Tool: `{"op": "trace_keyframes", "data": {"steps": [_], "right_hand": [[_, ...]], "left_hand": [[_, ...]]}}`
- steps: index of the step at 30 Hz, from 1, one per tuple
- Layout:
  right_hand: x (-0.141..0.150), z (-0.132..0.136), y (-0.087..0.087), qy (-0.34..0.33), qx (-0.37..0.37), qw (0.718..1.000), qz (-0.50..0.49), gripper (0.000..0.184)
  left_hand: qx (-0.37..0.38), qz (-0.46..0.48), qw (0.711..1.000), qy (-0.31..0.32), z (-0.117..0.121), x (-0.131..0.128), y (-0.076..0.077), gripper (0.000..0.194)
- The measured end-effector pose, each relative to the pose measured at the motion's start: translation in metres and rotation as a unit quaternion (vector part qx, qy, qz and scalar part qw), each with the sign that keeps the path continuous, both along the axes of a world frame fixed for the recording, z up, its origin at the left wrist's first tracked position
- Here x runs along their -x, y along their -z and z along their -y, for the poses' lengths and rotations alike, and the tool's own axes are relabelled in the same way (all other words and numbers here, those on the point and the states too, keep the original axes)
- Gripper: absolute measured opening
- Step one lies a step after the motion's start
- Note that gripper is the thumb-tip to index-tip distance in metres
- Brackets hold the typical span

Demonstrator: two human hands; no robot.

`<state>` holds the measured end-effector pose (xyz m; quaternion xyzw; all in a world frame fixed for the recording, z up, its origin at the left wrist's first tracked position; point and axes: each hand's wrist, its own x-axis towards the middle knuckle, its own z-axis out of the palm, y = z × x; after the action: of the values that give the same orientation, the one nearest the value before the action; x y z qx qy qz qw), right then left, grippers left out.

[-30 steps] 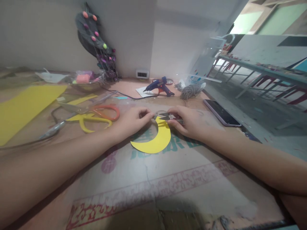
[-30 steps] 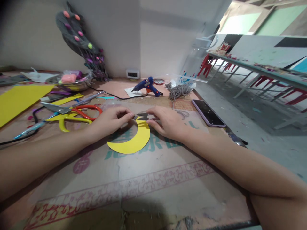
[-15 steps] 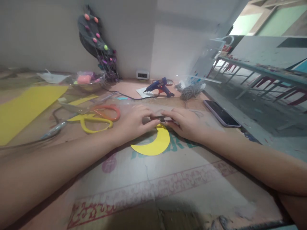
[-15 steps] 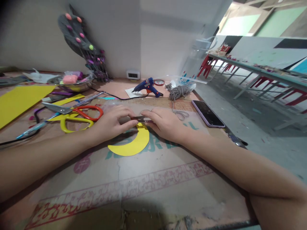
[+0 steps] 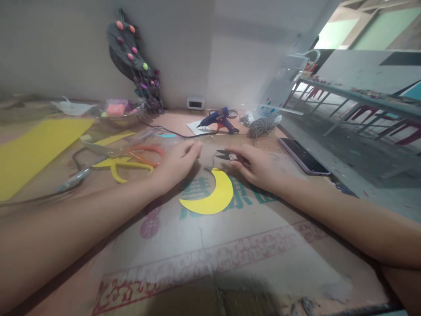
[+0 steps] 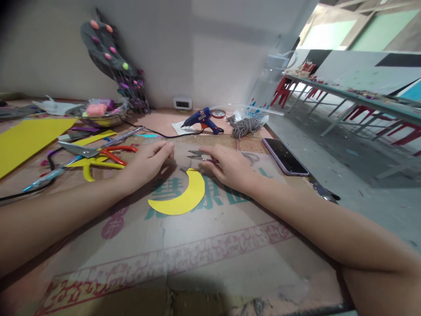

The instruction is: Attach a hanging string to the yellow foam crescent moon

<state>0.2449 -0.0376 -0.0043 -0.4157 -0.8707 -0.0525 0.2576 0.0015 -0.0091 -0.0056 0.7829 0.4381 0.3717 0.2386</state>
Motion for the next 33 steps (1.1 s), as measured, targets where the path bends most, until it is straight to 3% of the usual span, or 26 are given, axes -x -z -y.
{"op": "trace_keyframes", "data": {"steps": [4,7,14,23,26,29,33], "right_hand": [[-0.002,-0.002,0.0,0.002,0.026,0.998,-0.055,0.036],[-0.005,-0.009,0.001,0.02,0.014,0.995,-0.092,0.037],[-0.014,-0.028,0.006,0.084,0.006,0.989,-0.121,0.051],[-0.004,-0.009,-0.001,0.001,0.007,0.995,-0.099,0.02],[0.0,-0.005,-0.006,-0.044,0.061,0.996,-0.048,0.03],[0.003,-0.004,-0.009,-0.07,0.137,0.988,-0.029,0.027],[0.003,-0.005,-0.01,0.022,0.227,0.965,-0.131,0.03]], "left_hand": [[0.002,-0.018,1.0,0.016,-0.001,-0.001,0.003,0.017],[-0.011,-0.081,0.996,0.039,-0.001,-0.002,0.004,0.032],[-0.101,-0.223,0.967,0.068,0.004,-0.001,0.003,0.023],[-0.103,-0.194,0.971,0.093,0.0,-0.001,0.006,0.017],[-0.1,-0.179,0.975,0.087,0.002,-0.001,0.003,0.018],[-0.09,-0.151,0.981,0.076,0.004,-0.001,0.004,0.019],[-0.012,-0.094,0.991,0.096,0.004,-0.001,0.011,0.038]]}}
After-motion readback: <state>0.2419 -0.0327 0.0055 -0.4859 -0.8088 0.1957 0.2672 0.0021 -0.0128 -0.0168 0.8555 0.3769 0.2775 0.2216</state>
